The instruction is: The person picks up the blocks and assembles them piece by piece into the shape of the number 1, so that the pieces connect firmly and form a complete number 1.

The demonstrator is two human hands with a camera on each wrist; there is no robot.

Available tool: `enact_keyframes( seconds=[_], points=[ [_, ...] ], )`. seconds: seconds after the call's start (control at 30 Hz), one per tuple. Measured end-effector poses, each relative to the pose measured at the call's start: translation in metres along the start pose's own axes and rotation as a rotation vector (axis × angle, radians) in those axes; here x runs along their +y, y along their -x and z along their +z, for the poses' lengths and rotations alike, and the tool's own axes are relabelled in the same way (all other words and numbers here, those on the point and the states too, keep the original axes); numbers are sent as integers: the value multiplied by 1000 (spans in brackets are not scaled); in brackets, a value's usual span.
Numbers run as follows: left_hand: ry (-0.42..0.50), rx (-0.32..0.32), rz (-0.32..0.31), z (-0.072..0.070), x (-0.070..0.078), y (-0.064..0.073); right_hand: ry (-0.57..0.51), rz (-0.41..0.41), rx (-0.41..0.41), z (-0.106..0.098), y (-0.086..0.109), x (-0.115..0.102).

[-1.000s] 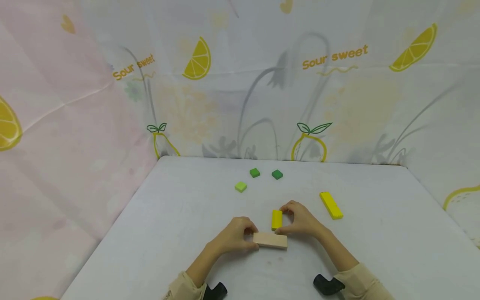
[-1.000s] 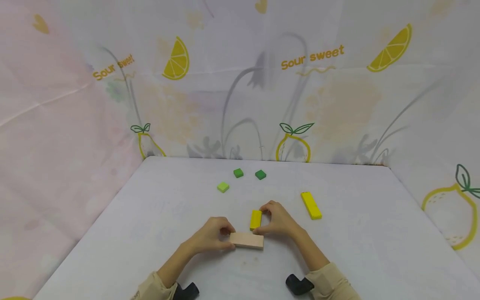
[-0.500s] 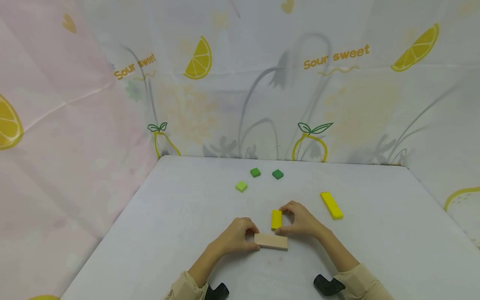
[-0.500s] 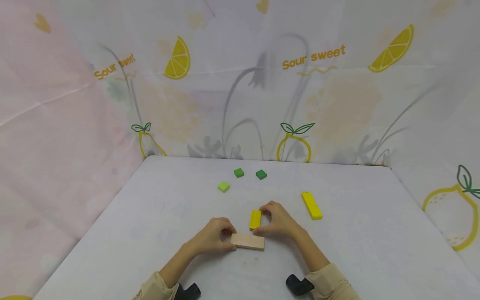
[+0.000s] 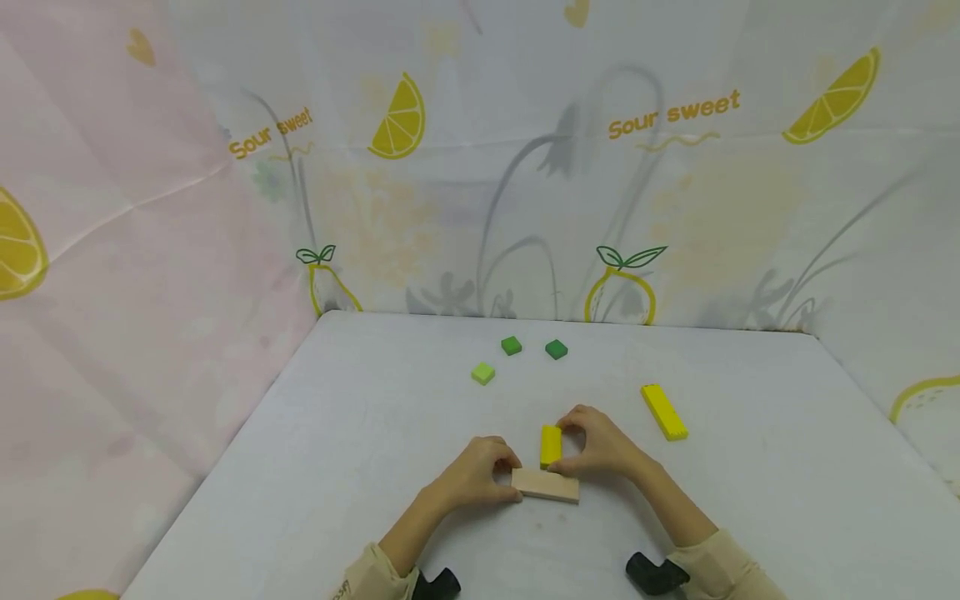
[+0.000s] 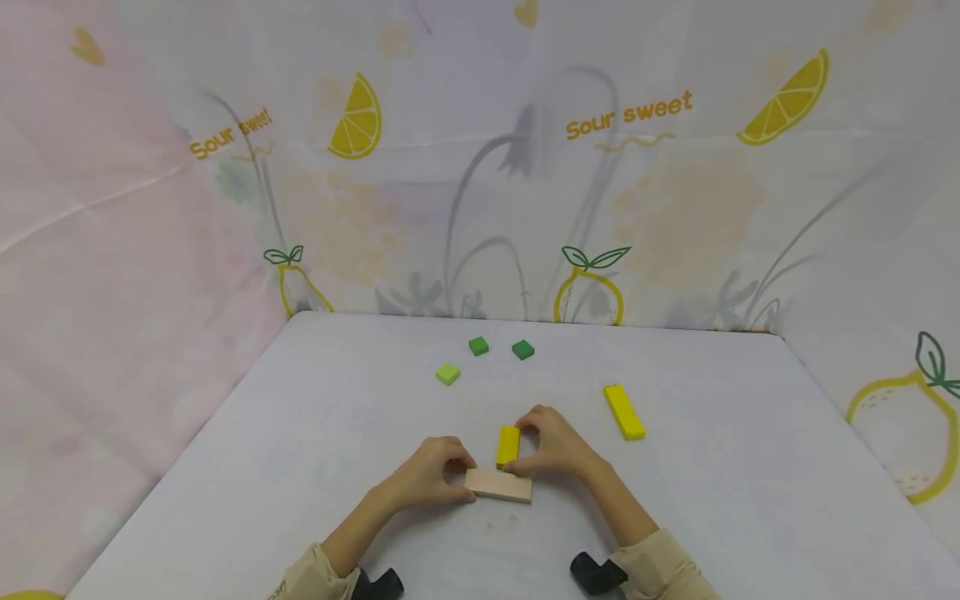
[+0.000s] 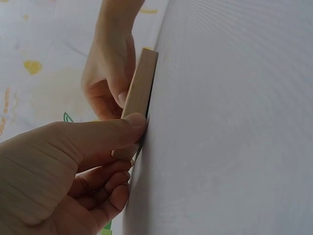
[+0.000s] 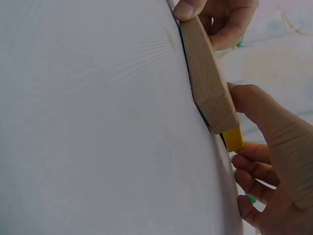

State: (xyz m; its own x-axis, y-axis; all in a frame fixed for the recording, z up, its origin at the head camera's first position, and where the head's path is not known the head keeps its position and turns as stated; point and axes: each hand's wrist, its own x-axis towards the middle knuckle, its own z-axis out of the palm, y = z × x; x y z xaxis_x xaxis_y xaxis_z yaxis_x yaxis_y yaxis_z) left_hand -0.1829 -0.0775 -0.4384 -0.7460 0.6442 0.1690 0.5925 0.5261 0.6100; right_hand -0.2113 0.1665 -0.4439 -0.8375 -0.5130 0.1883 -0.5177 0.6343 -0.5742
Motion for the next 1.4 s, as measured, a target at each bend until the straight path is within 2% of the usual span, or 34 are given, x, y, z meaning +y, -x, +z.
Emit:
enact_keyframes(
  seconds=[0.33, 0.77, 1.4],
  points=[
    [-16, 8, 0, 2, 3, 1, -14, -7, -13, 0, 0, -3],
    [-22, 6, -15, 4, 1, 1, -9, 17, -82, -6, 0, -5],
    [-7, -2, -21, 4, 0, 1, -36, 3, -79, -6, 0, -3]
  ],
)
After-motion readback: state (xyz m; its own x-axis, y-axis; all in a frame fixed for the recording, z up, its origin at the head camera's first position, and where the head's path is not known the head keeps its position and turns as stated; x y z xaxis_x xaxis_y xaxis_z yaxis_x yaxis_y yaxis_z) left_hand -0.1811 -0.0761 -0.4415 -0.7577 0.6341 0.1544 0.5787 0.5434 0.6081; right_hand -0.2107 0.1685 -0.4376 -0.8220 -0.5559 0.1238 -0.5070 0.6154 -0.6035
